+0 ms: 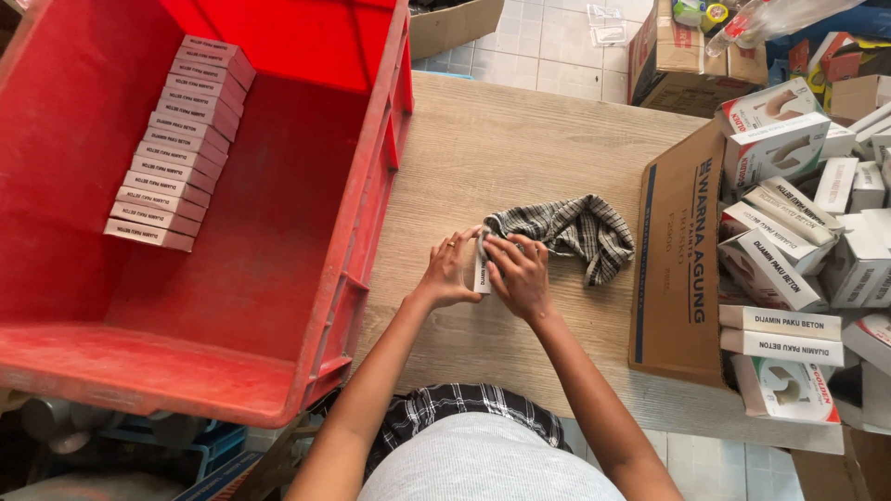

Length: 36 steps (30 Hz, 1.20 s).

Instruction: Cleaning small product boxes with a cloth and stacking them neatly into a large red bin.

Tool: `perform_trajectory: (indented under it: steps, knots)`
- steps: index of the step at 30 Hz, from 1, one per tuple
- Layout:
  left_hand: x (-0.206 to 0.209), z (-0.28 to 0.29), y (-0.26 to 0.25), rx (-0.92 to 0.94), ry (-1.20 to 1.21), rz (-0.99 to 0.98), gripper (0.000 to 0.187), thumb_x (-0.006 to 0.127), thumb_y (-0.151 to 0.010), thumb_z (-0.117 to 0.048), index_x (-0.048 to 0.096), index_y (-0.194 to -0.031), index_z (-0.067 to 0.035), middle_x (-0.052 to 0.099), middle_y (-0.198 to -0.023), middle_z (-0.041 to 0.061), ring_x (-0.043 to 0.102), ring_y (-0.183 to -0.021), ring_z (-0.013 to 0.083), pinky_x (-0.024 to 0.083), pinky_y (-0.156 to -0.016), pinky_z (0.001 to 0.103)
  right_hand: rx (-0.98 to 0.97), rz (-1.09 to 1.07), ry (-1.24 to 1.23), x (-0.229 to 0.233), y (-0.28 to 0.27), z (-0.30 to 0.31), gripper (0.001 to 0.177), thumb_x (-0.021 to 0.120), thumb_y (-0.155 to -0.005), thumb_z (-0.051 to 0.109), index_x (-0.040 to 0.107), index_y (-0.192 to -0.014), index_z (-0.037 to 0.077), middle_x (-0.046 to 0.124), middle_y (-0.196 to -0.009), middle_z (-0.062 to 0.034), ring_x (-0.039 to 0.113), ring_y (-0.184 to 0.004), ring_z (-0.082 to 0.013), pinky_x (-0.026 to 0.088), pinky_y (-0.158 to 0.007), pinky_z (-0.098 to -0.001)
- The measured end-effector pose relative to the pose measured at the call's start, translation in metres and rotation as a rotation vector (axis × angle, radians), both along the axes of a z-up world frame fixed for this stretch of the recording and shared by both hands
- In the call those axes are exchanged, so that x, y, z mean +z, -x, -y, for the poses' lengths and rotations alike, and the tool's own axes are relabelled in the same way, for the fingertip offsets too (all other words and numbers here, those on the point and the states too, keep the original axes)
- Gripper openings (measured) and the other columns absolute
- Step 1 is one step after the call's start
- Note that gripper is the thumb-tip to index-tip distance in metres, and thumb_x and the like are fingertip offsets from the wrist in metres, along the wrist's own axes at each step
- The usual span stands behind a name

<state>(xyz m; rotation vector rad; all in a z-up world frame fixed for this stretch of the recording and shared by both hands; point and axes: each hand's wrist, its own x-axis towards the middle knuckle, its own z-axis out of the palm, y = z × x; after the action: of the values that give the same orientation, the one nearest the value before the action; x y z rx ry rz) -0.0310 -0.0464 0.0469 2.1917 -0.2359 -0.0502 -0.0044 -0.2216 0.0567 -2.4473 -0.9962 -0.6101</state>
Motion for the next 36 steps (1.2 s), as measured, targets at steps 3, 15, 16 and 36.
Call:
perform_trajectory:
  steps: [3,15,16,36]
  knots:
    - [0.003,0.001,0.0,0.028,-0.089,0.029,0.118,0.079,-0.038,-0.028,0.027,-0.143,-0.016,0.048,-0.126,0.002,0.037,-0.126,0.0268,0.011,-0.107,0.058,0.003,0.055,0.071,0.006,0.008,-0.001,0.033,0.052,-0.088,0.029,0.061,-0.117,0.015,0.061,-0.118,-0.0009,0.05,-0.11,-0.0191,0.027,-0.096,-0.0381]
    - [-0.01,0.002,-0.009,0.006,-0.192,-0.002,0.118,0.072,-0.039,-0.035,0.022,-0.145,-0.021,0.048,-0.124,-0.006,0.037,-0.118,0.0207,0.009,-0.103,0.057,-0.08,0.08,0.019,-0.021,0.024,-0.007,0.033,0.051,-0.086,0.032,0.061,-0.114,0.02,0.06,-0.117,0.0037,0.047,-0.117,-0.0159,0.014,-0.098,-0.0463]
    - [-0.008,0.002,-0.008,0.001,-0.194,-0.003,0.118,0.072,-0.039,-0.035,0.022,-0.145,-0.021,0.048,-0.124,-0.006,0.037,-0.118,0.0207,0.009,-0.103,0.057,-0.085,0.079,0.017,-0.026,0.03,-0.004,0.033,0.051,-0.086,0.032,0.061,-0.114,0.02,0.06,-0.117,0.0037,0.047,-0.117,-0.0159,0.014,-0.098,-0.0463]
    - [-0.008,-0.006,-0.015,-0.146,0.011,0.064,0.115,0.081,-0.036,-0.023,0.03,-0.139,-0.014,0.047,-0.122,0.008,0.052,-0.113,0.0324,0.041,-0.096,0.053,0.159,0.106,-0.037,-0.011,0.018,-0.004,0.035,0.055,-0.079,0.025,0.062,-0.109,0.009,0.061,-0.113,-0.0063,0.056,-0.109,-0.0208,0.027,-0.099,-0.0426]
